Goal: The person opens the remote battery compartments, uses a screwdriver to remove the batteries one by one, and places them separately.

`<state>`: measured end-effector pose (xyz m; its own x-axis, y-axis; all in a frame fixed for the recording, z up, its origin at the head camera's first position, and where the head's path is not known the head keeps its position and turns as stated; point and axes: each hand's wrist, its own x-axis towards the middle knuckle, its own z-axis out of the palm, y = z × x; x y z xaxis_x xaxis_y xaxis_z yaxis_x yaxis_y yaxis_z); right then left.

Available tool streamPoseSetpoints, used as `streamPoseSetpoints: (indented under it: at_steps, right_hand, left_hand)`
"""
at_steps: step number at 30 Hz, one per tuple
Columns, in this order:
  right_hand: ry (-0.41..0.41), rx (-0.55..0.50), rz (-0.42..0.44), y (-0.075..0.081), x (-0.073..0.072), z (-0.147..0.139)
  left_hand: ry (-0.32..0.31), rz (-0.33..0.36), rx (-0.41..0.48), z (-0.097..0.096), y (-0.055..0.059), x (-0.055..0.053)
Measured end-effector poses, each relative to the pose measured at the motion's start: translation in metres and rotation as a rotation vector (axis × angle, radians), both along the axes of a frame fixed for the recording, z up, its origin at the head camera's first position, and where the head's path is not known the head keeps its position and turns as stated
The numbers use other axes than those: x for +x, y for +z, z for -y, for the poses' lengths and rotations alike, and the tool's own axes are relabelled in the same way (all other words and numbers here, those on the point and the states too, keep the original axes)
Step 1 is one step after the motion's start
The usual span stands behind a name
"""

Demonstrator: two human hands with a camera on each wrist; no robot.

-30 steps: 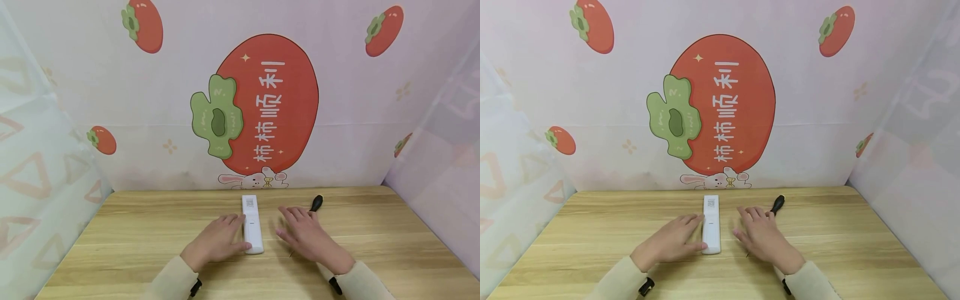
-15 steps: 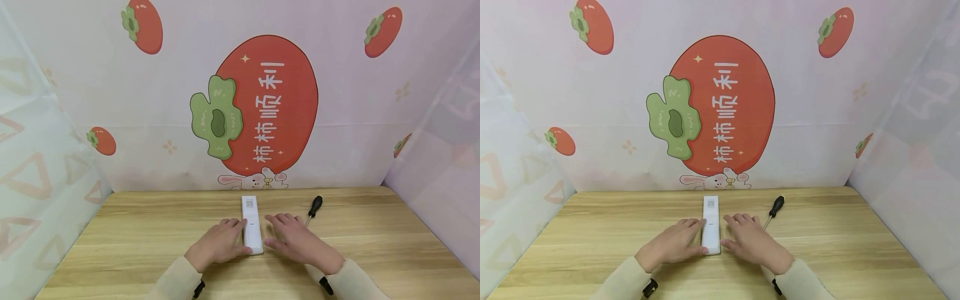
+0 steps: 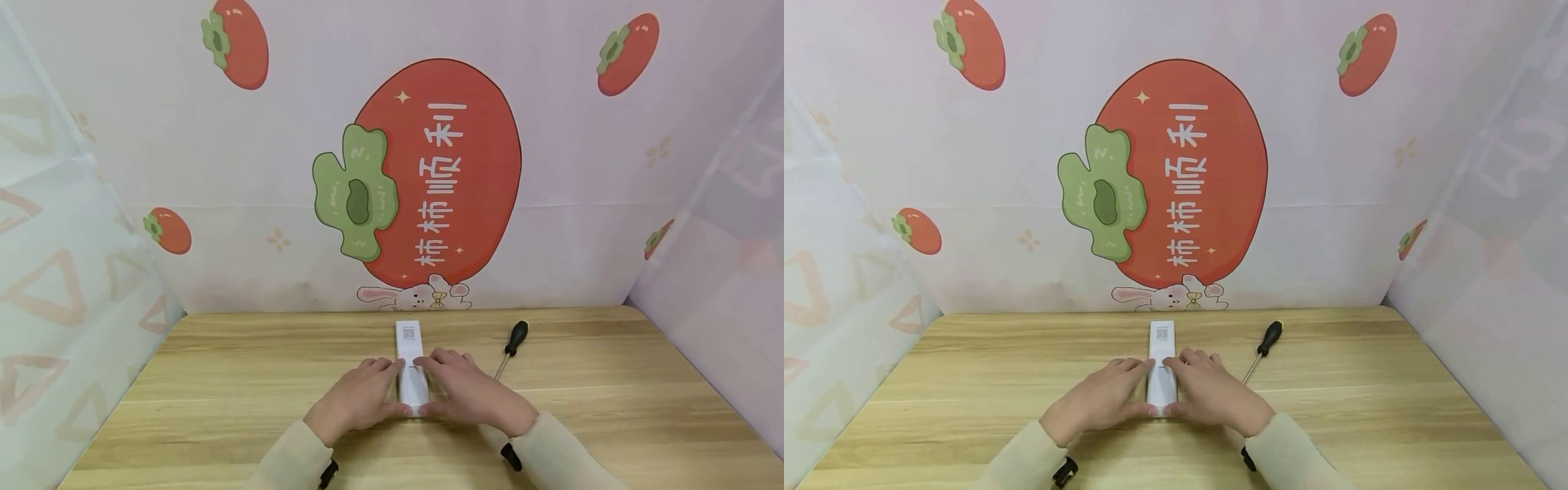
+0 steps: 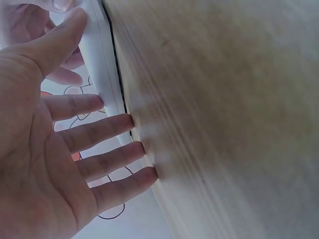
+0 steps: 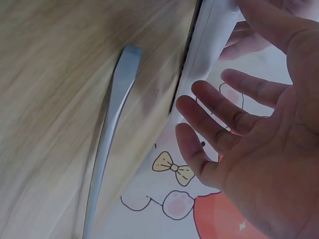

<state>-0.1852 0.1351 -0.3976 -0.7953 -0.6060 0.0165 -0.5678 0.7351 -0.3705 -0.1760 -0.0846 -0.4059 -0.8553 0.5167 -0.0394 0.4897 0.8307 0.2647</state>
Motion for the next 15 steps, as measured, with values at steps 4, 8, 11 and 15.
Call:
streamPoseSetpoints:
  at_steps: [4, 8, 11, 15]
  right_hand:
    - [0.002, 0.004, 0.034, 0.001, -0.004, 0.004]
    - [-0.012, 0.013, 0.070, 0.002, -0.006, 0.007]
    - [-0.026, 0.013, 0.093, 0.003, -0.007, 0.009]
    - [-0.045, 0.008, 0.124, 0.003, -0.008, 0.013]
  left_hand:
    - [0.000, -0.005, 0.005, 0.000, 0.000, -0.001]
    - [0.003, 0.000, 0.006, -0.001, 0.001, -0.001]
    - [0.009, 0.009, 0.009, -0.001, 0.002, -0.001]
    - [0.013, 0.020, 0.010, -0.001, 0.003, -0.001]
